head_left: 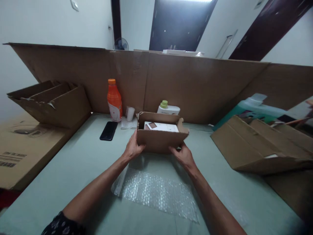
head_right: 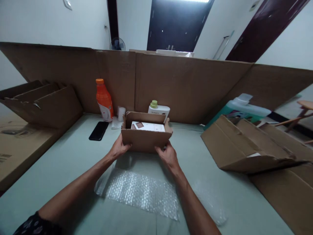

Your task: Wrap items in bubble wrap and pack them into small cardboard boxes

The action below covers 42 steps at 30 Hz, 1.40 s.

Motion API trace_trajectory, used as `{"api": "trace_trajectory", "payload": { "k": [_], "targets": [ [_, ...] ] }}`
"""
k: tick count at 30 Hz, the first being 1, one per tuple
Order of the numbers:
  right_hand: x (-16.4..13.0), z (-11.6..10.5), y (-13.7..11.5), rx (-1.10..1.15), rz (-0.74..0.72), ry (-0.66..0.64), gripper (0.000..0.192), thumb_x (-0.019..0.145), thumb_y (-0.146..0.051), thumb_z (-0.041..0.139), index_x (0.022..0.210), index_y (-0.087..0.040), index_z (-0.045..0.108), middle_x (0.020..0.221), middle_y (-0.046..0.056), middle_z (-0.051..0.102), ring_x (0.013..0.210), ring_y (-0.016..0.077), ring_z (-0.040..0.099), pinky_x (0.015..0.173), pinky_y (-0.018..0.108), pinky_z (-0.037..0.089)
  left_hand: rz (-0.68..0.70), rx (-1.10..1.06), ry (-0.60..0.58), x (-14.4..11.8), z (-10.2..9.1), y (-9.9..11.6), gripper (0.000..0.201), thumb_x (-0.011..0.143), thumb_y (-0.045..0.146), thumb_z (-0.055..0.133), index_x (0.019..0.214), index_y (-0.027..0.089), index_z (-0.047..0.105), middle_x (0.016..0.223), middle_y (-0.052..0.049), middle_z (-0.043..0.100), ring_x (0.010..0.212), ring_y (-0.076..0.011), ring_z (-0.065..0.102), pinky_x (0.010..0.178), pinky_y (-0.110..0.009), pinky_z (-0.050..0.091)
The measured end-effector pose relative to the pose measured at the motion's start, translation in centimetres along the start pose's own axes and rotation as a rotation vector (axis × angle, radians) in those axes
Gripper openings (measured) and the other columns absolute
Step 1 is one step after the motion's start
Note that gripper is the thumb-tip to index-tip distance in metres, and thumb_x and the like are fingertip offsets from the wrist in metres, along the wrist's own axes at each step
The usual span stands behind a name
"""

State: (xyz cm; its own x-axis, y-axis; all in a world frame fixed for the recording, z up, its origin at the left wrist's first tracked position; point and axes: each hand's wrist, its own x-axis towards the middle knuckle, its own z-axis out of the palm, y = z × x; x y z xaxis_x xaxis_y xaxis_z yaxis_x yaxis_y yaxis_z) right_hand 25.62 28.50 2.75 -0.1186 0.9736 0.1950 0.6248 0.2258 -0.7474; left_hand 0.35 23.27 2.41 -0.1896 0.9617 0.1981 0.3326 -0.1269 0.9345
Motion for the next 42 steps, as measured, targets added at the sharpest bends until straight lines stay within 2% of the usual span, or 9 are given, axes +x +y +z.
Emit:
{"api": "trace_trajectory", "payload": {
  "k": [5,11,15,18,21,25,34,38,42],
  "targets": [
    [-3.1,-2.0,1.8,-0.039,0.025,0.051,0.051,0.083,-0.051,0.056,0.120,-0.016,0.061,0.103,0.014,0.074,0.078,0.0263,0.067,0.070,0.039,0.052,0.042,0.090,-0.062,-1.7,0.3,-0.9,0.072,0.073,0.020,0.063,0.142,0.014,0.044,0.129,-0.013,0.064,0.120,-0.0319,0.059,0.103,-0.047,0.048],
    [-8.7,-1.5,0.3,-0.116,-0.186,0.163,0.052,0.092,-0.039,0.054,0.139,-0.017,0.053,0.137,0.017,0.061,0.125,0.0320,0.057,0.101,0.051,0.048,0.277,0.414,-0.157,-9.7,-0.8,0.8,0.074,0.087,0.023,0.056,0.155,0.016,0.027,0.154,-0.018,0.044,0.142,-0.0327,0.041,0.117,-0.055,0.032],
    [-15.5,2.4,-2.2,-0.285,-0.448,-0.194,0.042,0.092,-0.026,0.057,0.134,-0.021,0.060,0.145,0.014,0.058,0.131,0.0291,0.054,0.107,0.050,0.045,0.512,0.691,-0.477,-16.0,-1.4,-0.8,0.066,0.093,0.033,0.056,0.154,0.019,0.034,0.153,-0.016,0.049,0.142,-0.0313,0.043,0.116,-0.052,0.036],
    [-18.5,2.7,-1.0,-0.410,-0.453,-0.313,0.045,0.091,-0.029,0.063,0.135,-0.018,0.061,0.147,0.014,0.056,0.135,0.0308,0.051,0.109,0.051,0.043,0.480,0.892,-0.453,-18.4,-4.6,-4.0,0.056,0.096,0.041,0.052,0.148,0.021,0.045,0.154,-0.016,0.048,0.143,-0.0367,0.042,0.113,-0.059,0.037],
    [-19.9,-0.7,2.4,-0.512,-0.360,-0.169,0.036,0.096,-0.030,0.056,0.130,-0.018,0.064,0.141,0.014,0.062,0.131,0.0314,0.055,0.104,0.052,0.045,0.355,0.983,-0.312,-19.4,-9.5,-6.4,0.051,0.100,0.042,0.042,0.146,0.022,0.049,0.155,-0.014,0.047,0.145,-0.0367,0.040,0.111,-0.059,0.040],
    [-20.0,-4.7,5.7,-0.598,-0.279,0.050,0.033,0.100,-0.034,0.048,0.119,-0.016,0.068,0.129,0.015,0.069,0.117,0.0301,0.063,0.094,0.046,0.050,0.179,0.956,-0.067,-19.6,-12.9,-6.7,0.052,0.098,0.048,0.040,0.134,0.014,0.060,0.142,-0.018,0.058,0.137,-0.0360,0.049,0.109,-0.057,0.043],
    [-18.0,-2.3,3.5,-0.680,-0.375,0.083,0.018,0.094,-0.022,0.052,0.088,-0.017,0.068,0.112,0.014,0.074,0.102,0.0294,0.066,0.083,0.041,0.047,-0.020,0.701,0.075,-17.4,-8.9,-3.7,0.021,0.079,0.037,0.053,0.082,0.021,0.066,0.112,-0.012,0.073,0.111,-0.0312,0.066,0.097,-0.046,0.054],
    [-14.6,-1.6,0.6,-0.598,-0.470,0.100,0.012,0.091,-0.015,0.054,0.088,-0.017,0.066,0.112,0.013,0.073,0.107,0.0292,0.063,0.089,0.041,0.043,-0.176,0.457,0.103,-23.2,-8.5,-1.1,0.049,0.085,0.044,0.057,0.128,0.021,0.058,0.083,-0.001,0.073,0.076,-0.0208,0.072,0.071,-0.031,0.057],
    [-10.4,1.0,-2.8,-0.561,-0.525,0.032,0.023,0.088,-0.013,0.058,0.109,-0.018,0.068,0.123,0.012,0.070,0.115,0.0292,0.058,0.095,0.042,0.040,-0.330,0.126,0.040,-28.5,-6.5,0.1,0.085,0.085,0.048,0.061,0.158,0.021,0.025,0.115,-0.010,0.071,0.092,-0.0227,0.071,0.085,-0.036,0.056]
  ]
}}
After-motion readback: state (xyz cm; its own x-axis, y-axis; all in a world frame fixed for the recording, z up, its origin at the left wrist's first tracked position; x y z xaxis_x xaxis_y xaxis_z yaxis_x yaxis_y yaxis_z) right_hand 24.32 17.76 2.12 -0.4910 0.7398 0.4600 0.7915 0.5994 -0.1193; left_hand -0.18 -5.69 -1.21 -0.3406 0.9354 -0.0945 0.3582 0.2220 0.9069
